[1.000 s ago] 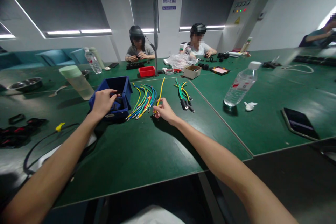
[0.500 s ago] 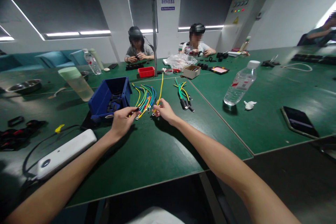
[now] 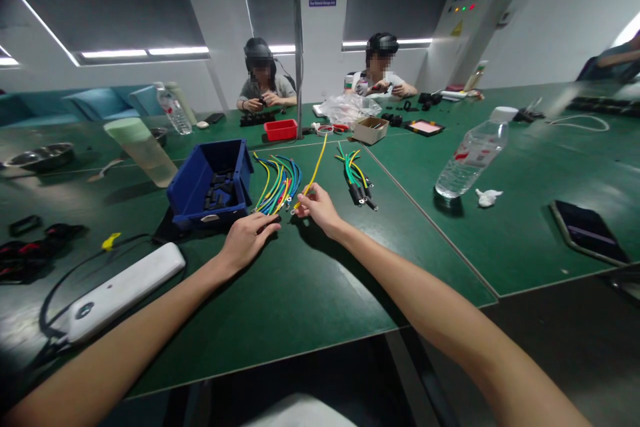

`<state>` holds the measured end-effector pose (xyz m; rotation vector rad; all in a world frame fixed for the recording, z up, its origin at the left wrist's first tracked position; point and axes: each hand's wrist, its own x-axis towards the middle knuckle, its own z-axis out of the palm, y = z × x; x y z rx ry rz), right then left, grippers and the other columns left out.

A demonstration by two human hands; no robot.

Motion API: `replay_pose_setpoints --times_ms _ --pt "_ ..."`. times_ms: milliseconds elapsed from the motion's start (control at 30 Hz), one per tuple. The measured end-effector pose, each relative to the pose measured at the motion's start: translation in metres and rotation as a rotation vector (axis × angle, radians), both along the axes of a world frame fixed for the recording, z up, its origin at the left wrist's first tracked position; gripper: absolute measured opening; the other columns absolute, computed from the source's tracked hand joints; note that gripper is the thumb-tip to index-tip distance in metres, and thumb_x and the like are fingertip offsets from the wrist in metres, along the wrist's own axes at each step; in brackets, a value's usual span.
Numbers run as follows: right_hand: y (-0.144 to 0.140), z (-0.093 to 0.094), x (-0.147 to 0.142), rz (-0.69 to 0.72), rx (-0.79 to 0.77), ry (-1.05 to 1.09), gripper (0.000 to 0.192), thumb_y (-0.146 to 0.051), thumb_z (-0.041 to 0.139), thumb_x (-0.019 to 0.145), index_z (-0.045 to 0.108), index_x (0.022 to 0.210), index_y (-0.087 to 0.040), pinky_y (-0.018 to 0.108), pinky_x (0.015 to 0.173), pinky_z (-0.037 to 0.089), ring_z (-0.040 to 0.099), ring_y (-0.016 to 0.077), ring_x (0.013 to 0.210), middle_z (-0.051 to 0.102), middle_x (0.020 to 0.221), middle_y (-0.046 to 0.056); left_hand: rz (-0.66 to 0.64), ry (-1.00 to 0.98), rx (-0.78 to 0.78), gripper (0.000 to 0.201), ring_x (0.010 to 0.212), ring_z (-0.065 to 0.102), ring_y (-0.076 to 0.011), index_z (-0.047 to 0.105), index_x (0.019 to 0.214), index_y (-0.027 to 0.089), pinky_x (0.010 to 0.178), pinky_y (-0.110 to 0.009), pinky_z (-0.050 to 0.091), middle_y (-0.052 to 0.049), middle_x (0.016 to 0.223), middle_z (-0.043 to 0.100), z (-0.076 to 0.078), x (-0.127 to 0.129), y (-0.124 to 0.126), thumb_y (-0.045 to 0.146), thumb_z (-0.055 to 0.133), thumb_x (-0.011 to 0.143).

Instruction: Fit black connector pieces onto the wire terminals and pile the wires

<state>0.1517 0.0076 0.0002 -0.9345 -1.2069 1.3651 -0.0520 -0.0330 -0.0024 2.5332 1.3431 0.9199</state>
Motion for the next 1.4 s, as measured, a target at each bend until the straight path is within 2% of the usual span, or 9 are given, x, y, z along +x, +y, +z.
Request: replay_pose_setpoints --times_ms 167,433,833,1400 --pt "-0.001 -0.002 -0.002 -0.028 0.008 0.009 0.035 -0.041 0.072 0.067 0.049 0.085 -0.021 0.027 0.059 0.051 0.062 0.0126 0.059 0.061 0.067 -0.003 0.025 -0.105 -0.035 0.023 0.089 0.065 -0.0203 0.066 0.102 0.019 0.081 -0.032 0.05 -0.006 0.1 0.07 -0.001 -0.002 0.002 0.033 0.055 0.087" --pt "-0.009 0.0 -0.01 -0.105 -0.016 0.067 0.037 -0.039 0.076 0.063 0.051 0.081 -0.02 0.025 0.061 0.051 0.061 0.0117 0.06 0.062 0.065 -0.003 0.026 -0.175 -0.033 0.018 0.08 0.065 -0.0187 0.066 0.095 0.019 0.074 -0.031 0.05 -0.005 0.093 0.071 0.002 -0.002 0.003 0.029 0.056 0.085" --pt "-0.012 0.003 -0.012 -0.066 -0.077 0.101 0.041 -0.039 0.08 0.056 0.052 0.079 -0.021 0.029 0.063 0.053 0.065 0.0153 0.063 0.064 0.067 -0.002 0.047 -0.174 -0.014 0.013 0.071 0.062 -0.0161 0.066 0.091 0.019 0.068 -0.028 0.048 -0.003 0.083 0.069 0.005 0.0 0.002 0.025 0.058 0.082" --pt "-0.016 0.005 -0.013 -0.04 -0.052 0.079 0.038 -0.038 0.08 0.057 0.053 0.079 -0.021 0.029 0.064 0.054 0.066 0.0159 0.065 0.066 0.067 -0.001 0.061 -0.17 0.015 0.014 0.07 0.061 -0.0162 0.066 0.09 0.019 0.068 -0.028 0.049 -0.004 0.082 0.069 0.004 -0.001 0.002 0.026 0.057 0.082"
